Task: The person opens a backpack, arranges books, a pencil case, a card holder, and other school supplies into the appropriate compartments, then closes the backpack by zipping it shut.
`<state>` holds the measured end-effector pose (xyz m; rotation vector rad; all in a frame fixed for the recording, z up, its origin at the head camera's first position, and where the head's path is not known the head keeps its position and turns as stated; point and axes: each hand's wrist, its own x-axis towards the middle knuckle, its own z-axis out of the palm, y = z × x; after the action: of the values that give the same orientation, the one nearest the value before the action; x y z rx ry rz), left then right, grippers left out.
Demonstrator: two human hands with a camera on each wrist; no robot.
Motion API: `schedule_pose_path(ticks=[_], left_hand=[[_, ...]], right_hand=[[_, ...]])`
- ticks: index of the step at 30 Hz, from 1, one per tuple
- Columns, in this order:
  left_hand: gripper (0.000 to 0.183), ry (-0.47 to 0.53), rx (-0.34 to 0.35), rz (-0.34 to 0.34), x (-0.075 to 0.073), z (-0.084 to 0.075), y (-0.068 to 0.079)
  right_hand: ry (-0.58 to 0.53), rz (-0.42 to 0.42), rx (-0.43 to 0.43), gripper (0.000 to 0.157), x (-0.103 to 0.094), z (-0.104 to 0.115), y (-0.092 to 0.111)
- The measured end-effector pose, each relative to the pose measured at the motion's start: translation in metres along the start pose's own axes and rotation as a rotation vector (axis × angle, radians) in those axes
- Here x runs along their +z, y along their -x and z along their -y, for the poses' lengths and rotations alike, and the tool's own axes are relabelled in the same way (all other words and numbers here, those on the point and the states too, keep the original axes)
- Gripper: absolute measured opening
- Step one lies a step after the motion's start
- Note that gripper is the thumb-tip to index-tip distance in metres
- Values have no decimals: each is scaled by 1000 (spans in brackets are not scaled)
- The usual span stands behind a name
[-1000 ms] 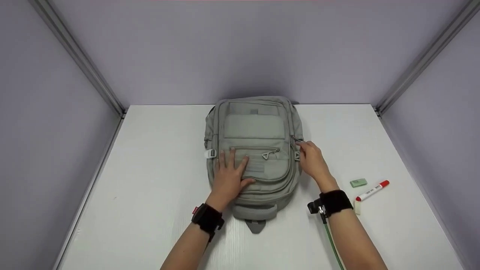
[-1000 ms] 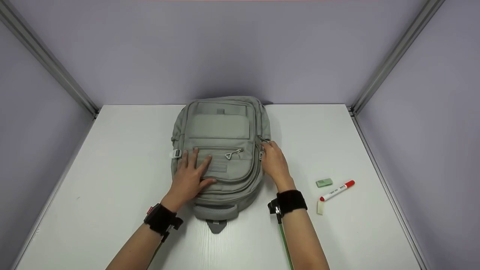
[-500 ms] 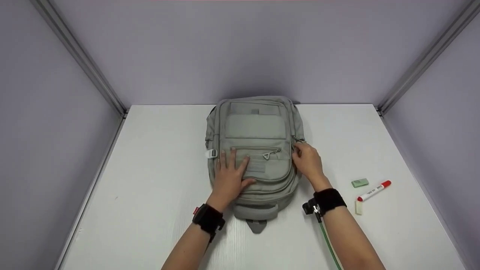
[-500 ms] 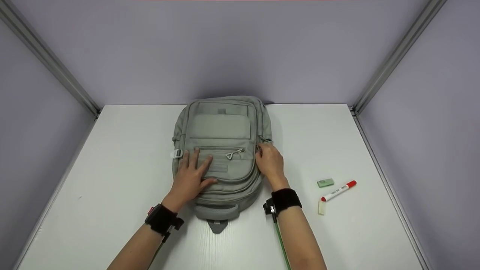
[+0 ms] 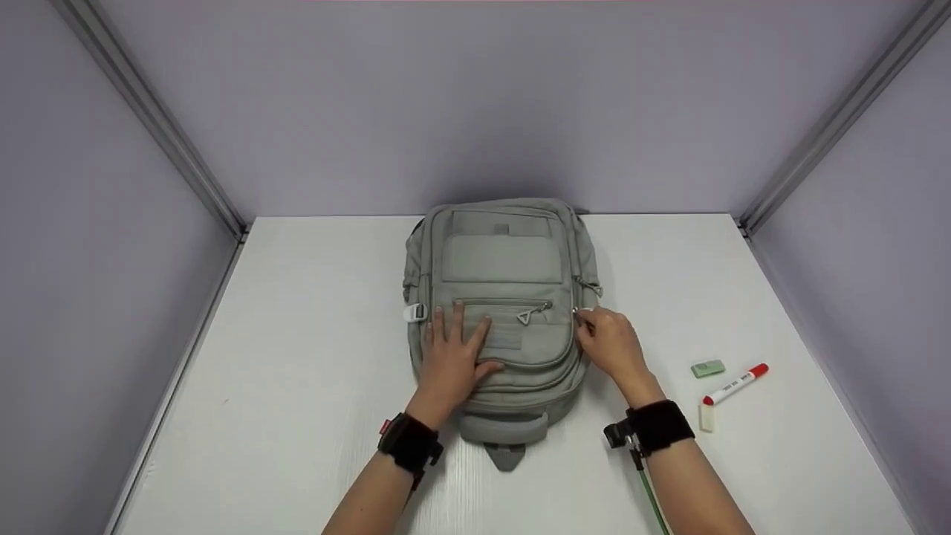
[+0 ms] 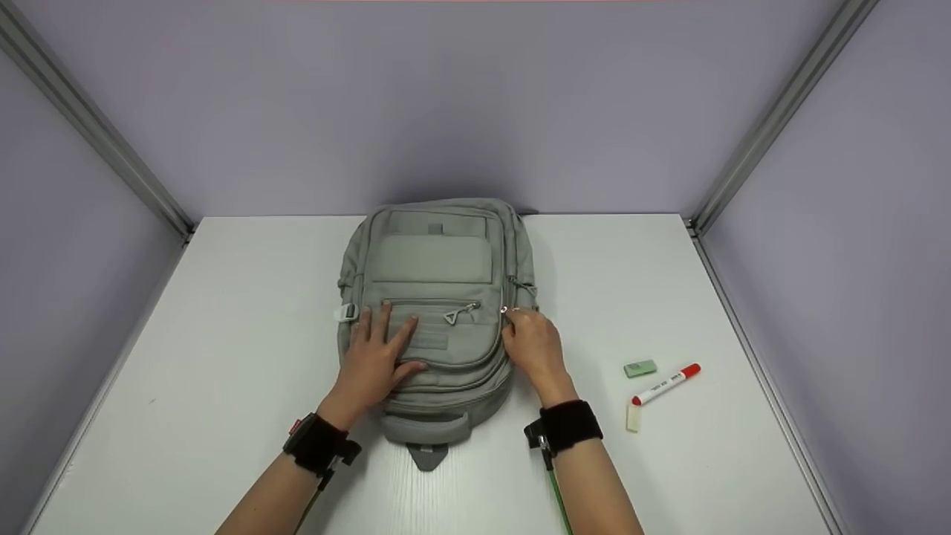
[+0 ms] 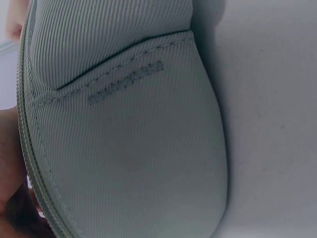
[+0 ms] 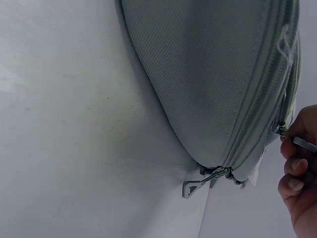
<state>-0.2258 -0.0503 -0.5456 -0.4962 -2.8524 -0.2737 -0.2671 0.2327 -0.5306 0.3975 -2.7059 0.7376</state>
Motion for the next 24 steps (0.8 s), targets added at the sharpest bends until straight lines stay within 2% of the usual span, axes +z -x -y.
schedule_pose_path(ticks=[9,17,24], left_hand=[[81,1,-3,14,-2,-1,0],[82,1,-2,13,-2,0,-1],[79,19,-2,3,-2,2,0]], right_hand=[[-8,23,-4,18,-9,6,16],[-76,48,33,16,-13,14,28],[-144,120,80,15,-18,23,37]])
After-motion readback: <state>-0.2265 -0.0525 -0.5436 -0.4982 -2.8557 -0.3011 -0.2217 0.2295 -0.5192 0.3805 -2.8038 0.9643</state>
